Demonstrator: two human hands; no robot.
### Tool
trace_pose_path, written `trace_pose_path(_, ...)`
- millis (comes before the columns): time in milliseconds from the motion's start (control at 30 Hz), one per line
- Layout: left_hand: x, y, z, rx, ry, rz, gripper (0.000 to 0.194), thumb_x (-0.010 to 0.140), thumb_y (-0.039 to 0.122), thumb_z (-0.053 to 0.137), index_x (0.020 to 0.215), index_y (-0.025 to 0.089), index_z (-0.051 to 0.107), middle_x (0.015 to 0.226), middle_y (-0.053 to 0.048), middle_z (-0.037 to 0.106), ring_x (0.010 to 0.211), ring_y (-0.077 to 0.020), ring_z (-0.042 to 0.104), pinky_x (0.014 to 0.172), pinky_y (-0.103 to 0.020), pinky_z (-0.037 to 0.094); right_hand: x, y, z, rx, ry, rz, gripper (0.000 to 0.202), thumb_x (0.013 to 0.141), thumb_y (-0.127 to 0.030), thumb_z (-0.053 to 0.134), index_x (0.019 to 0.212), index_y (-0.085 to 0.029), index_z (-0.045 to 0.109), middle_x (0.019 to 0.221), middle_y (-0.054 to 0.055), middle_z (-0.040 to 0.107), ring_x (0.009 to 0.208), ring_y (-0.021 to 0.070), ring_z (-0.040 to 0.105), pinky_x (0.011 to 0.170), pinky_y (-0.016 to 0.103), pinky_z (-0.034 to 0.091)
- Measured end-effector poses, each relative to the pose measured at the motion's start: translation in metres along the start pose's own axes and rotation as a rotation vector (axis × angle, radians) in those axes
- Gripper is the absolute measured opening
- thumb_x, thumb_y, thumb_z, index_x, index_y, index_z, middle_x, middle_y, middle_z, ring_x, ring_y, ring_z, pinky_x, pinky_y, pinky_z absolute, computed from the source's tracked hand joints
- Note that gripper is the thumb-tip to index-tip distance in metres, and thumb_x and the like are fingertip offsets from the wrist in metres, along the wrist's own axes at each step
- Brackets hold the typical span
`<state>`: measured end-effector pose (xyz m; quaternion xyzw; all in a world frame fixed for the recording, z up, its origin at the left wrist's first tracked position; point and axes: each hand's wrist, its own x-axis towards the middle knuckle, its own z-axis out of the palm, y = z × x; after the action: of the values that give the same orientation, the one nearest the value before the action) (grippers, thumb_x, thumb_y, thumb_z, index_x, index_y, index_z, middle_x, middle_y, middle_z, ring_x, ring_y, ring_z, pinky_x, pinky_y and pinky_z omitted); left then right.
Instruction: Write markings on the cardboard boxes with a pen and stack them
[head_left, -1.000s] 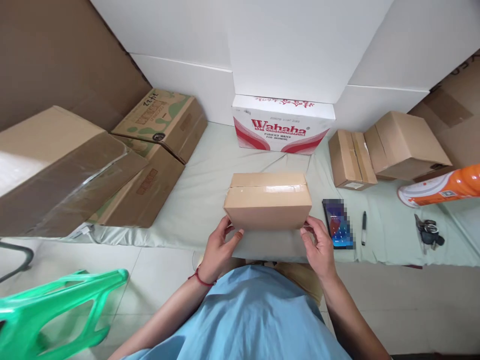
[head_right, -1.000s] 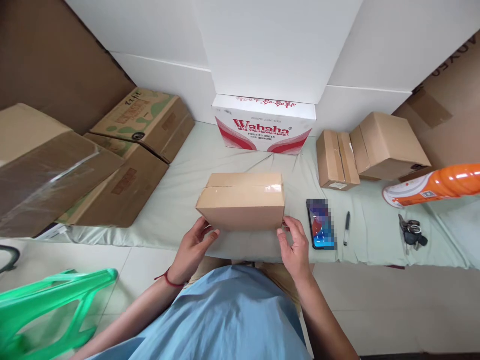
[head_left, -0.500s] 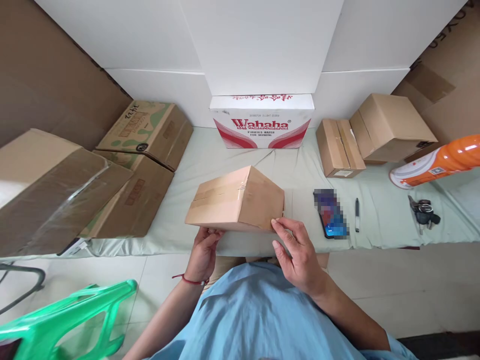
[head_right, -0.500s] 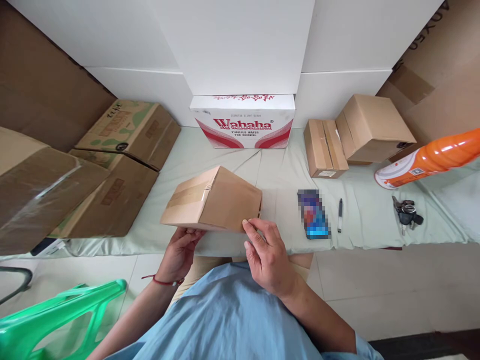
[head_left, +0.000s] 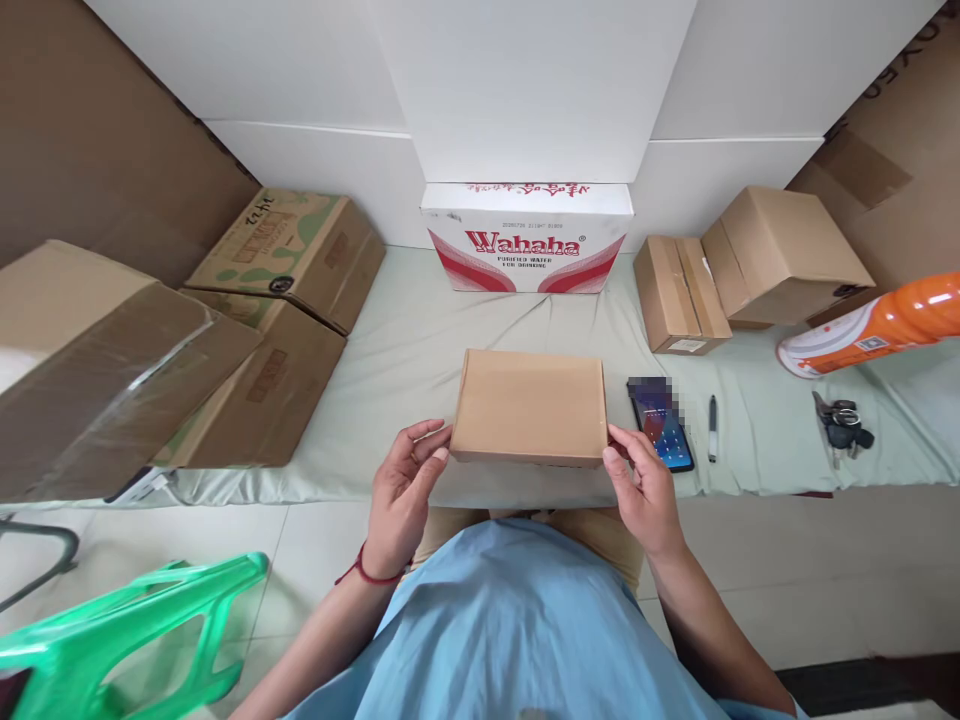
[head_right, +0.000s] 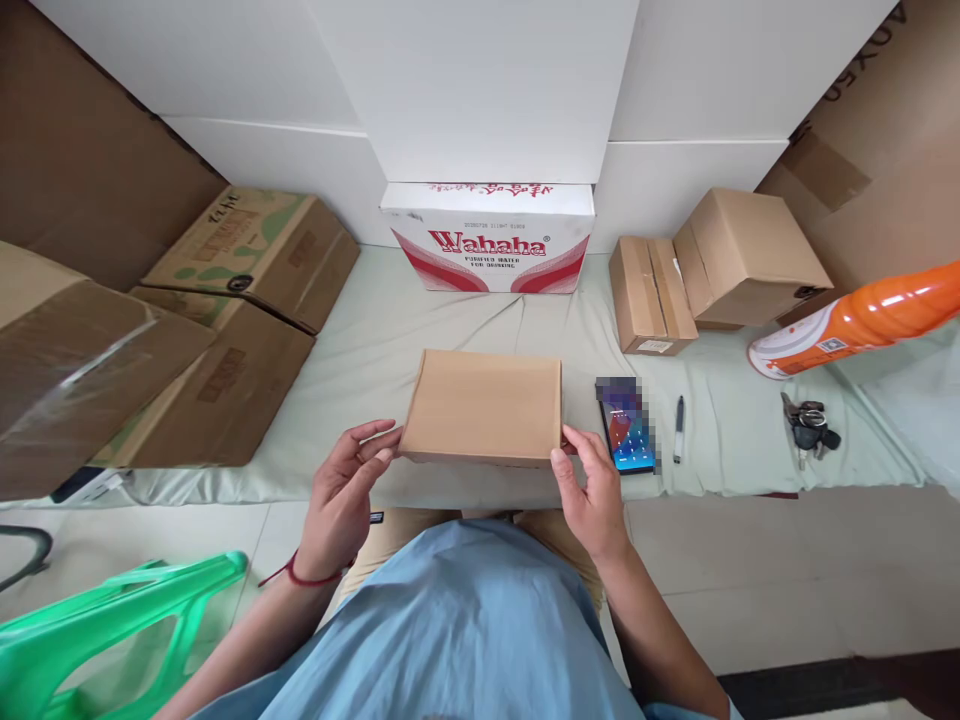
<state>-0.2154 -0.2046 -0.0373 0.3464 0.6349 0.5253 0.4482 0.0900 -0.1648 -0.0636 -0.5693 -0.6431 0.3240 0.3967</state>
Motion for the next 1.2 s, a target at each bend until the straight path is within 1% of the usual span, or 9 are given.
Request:
trace_pose_path(133,-0.007,0.007,-0.002,0.052,-0.003,0.053,0.049,0.100,0.057,0.068,0.135,0.023,0.064,0.121,-0.012,0.080,0.127,-0.0336,0.072,0.105,-0.044,0.056,0.002,0.001,-0.004,0.042,0.017,0.038,0.043,0.106,-0.054,0.060,0.130,-0.023,0.076,0.123,0.013,0.076,0.111,0.0283,0.074,0.098,0.045,0.063)
trace_pose_path(300,-0.021,0.023,-0.003,0.151,-0.023,0.151,0.052,0.102,0.058,0.064,0.140,0.023,0.063,0.129,-0.013,0.080,0.126,-0.0345,0.074,0.109,-0.047,0.054,0.005,0.000,-0.005,0.077,0.036,0.069,0.045,0.105,-0.057,0.060,0.129,-0.023,0.077,0.120,0.013,0.076,0.105,0.0259,0.073,0.093,0.041,0.062)
trace_pose_path(467,-0.033,0.033,-0.004,0.345,-0.072,0.367,0.044,0.107,0.049,0.058,0.145,0.025,0.062,0.138,-0.012,0.078,0.129,-0.0332,0.073,0.114,-0.049,0.052,0.004,0.002,0.000,0.151,0.030,0.119,0.047,0.103,-0.059,0.062,0.127,-0.022,0.077,0.117,0.012,0.076,0.103,0.0253,0.071,0.084,0.037,0.060)
trace_pose_path(567,-0.035,0.035,-0.003,0.424,-0.119,0.541,0.043,0.109,0.041,0.055,0.149,0.025,0.060,0.142,-0.011,0.076,0.128,-0.0296,0.074,0.110,-0.045,0.055,0.002,0.004,0.002,0.184,0.038,0.164,0.048,0.102,-0.060,0.063,0.129,-0.022,0.076,0.124,0.012,0.075,0.109,0.0264,0.071,0.086,0.038,0.060)
trace_pose_path(633,-0.034,0.034,-0.002,0.436,-0.140,0.603,0.043,0.111,0.038,0.053,0.152,0.026,0.057,0.144,-0.010,0.075,0.128,-0.0266,0.075,0.108,-0.041,0.056,0.001,0.005,0.002,0.197,0.037,0.176,0.049,0.102,-0.059,0.064,0.130,-0.021,0.076,0.126,0.013,0.075,0.112,0.0269,0.070,0.088,0.038,0.059)
trace_pose_path(700,-0.031,0.033,-0.001,0.431,-0.125,0.583,0.042,0.112,0.038,0.050,0.151,0.026,0.057,0.143,-0.009,0.076,0.129,-0.0253,0.074,0.109,-0.040,0.056,0.001,0.005,0.002,0.200,0.035,0.166,0.048,0.103,-0.059,0.063,0.132,-0.022,0.075,0.125,0.013,0.074,0.111,0.0268,0.070,0.088,0.039,0.059)
trace_pose_path(800,-0.027,0.027,-0.003,0.407,-0.068,0.492,0.041,0.113,0.042,0.048,0.148,0.025,0.060,0.139,-0.010,0.078,0.129,-0.0261,0.074,0.110,-0.041,0.055,0.001,0.004,0.001,0.183,0.023,0.110,0.044,0.105,-0.054,0.062,0.134,-0.023,0.074,0.127,0.012,0.073,0.111,0.0260,0.070,0.091,0.040,0.059)
trace_pose_path(1033,-0.018,0.008,-0.012,0.241,0.030,0.278,0.055,0.108,0.060,0.049,0.144,0.022,0.063,0.136,-0.014,0.076,0.126,-0.0330,0.073,0.108,-0.047,0.054,0.000,-0.009,-0.003,0.119,-0.055,-0.105,0.044,0.107,-0.042,0.060,0.149,-0.027,0.064,0.139,0.013,0.065,0.129,0.0292,0.064,0.110,0.048,0.055)
trace_pose_path(1200,-0.015,0.008,-0.015,0.126,0.065,0.231,0.061,0.106,0.066,0.048,0.141,0.019,0.065,0.132,-0.015,0.078,0.121,-0.0331,0.073,0.107,-0.048,0.054,0.007,-0.020,-0.008,0.133,-0.090,-0.152,0.045,0.109,-0.038,0.058,0.152,-0.028,0.061,0.139,0.013,0.065,0.125,0.0276,0.065,0.107,0.046,0.056)
